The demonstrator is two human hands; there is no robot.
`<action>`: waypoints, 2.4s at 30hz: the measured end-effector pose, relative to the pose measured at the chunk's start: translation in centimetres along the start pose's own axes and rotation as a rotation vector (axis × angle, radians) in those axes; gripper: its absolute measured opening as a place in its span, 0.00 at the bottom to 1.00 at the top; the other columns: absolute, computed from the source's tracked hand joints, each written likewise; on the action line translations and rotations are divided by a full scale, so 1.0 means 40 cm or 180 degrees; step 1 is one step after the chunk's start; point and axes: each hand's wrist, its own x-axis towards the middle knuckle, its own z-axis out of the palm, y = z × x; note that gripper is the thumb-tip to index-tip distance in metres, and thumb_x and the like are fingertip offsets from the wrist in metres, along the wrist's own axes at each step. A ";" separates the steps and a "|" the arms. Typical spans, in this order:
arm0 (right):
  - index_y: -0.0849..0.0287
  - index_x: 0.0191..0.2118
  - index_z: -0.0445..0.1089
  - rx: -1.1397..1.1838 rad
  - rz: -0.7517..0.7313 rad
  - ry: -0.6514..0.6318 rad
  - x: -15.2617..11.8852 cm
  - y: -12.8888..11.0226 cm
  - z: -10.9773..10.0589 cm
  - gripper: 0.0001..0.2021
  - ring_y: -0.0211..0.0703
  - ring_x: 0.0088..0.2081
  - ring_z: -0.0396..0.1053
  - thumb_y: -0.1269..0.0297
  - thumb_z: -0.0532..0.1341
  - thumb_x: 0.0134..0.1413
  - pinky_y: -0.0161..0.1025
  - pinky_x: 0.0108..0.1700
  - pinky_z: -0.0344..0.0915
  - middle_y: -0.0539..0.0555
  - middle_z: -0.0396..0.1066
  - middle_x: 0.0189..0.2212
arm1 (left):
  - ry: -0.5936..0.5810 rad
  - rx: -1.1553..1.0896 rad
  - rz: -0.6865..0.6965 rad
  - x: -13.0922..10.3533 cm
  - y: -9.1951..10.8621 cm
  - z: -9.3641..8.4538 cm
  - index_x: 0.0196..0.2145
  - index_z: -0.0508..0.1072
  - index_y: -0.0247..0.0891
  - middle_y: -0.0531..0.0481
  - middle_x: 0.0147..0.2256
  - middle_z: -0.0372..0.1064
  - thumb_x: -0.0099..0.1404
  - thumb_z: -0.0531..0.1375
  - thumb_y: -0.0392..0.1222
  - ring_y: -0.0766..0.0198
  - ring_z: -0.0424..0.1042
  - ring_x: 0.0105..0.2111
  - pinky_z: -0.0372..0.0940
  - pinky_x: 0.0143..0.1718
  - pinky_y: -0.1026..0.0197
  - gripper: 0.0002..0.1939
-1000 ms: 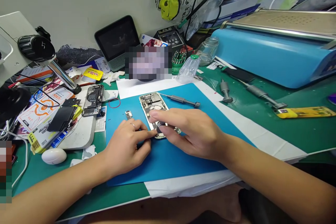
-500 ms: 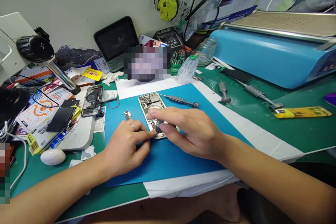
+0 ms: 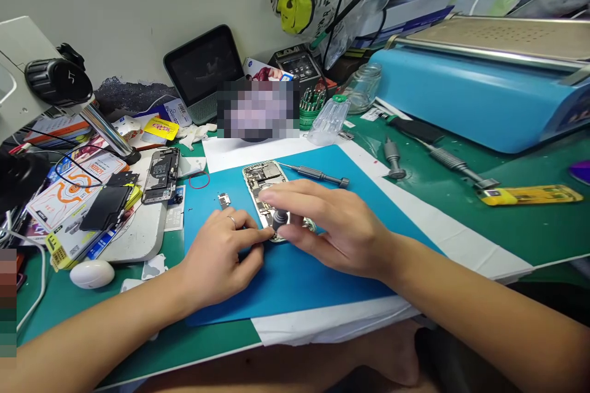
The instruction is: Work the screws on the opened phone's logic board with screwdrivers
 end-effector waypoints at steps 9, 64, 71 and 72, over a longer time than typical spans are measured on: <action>0.56 0.64 0.62 0.0054 0.0071 0.0031 -0.005 0.002 -0.001 0.18 0.43 0.47 0.82 0.71 0.56 0.72 0.38 0.48 0.80 0.56 0.82 0.47 | -0.0003 -0.0033 -0.0016 0.001 0.000 -0.002 0.46 0.81 0.39 0.47 0.37 0.73 0.72 0.54 0.35 0.56 0.69 0.37 0.58 0.39 0.52 0.15; 0.59 0.58 0.69 -0.0111 0.0157 0.0199 0.006 -0.003 -0.005 0.15 0.39 0.36 0.78 0.73 0.56 0.69 0.34 0.37 0.76 0.54 0.79 0.35 | 0.0015 -0.0058 -0.0060 0.001 0.004 -0.008 0.39 0.79 0.39 0.48 0.37 0.73 0.72 0.55 0.34 0.58 0.68 0.37 0.58 0.39 0.53 0.12; 0.57 0.60 0.68 -0.0186 0.0152 0.0166 0.003 -0.002 -0.005 0.17 0.40 0.39 0.79 0.71 0.56 0.70 0.35 0.38 0.77 0.55 0.80 0.38 | -0.0017 -0.0039 -0.0071 0.004 0.007 -0.009 0.38 0.79 0.39 0.47 0.37 0.73 0.72 0.54 0.35 0.57 0.68 0.38 0.58 0.39 0.52 0.12; 0.56 0.60 0.68 -0.0185 0.0152 0.0184 0.003 -0.002 -0.006 0.17 0.41 0.41 0.79 0.72 0.56 0.69 0.36 0.40 0.78 0.55 0.80 0.40 | -0.0014 -0.0046 -0.0063 0.004 0.007 -0.009 0.39 0.79 0.39 0.47 0.37 0.73 0.72 0.54 0.35 0.57 0.68 0.38 0.59 0.39 0.52 0.13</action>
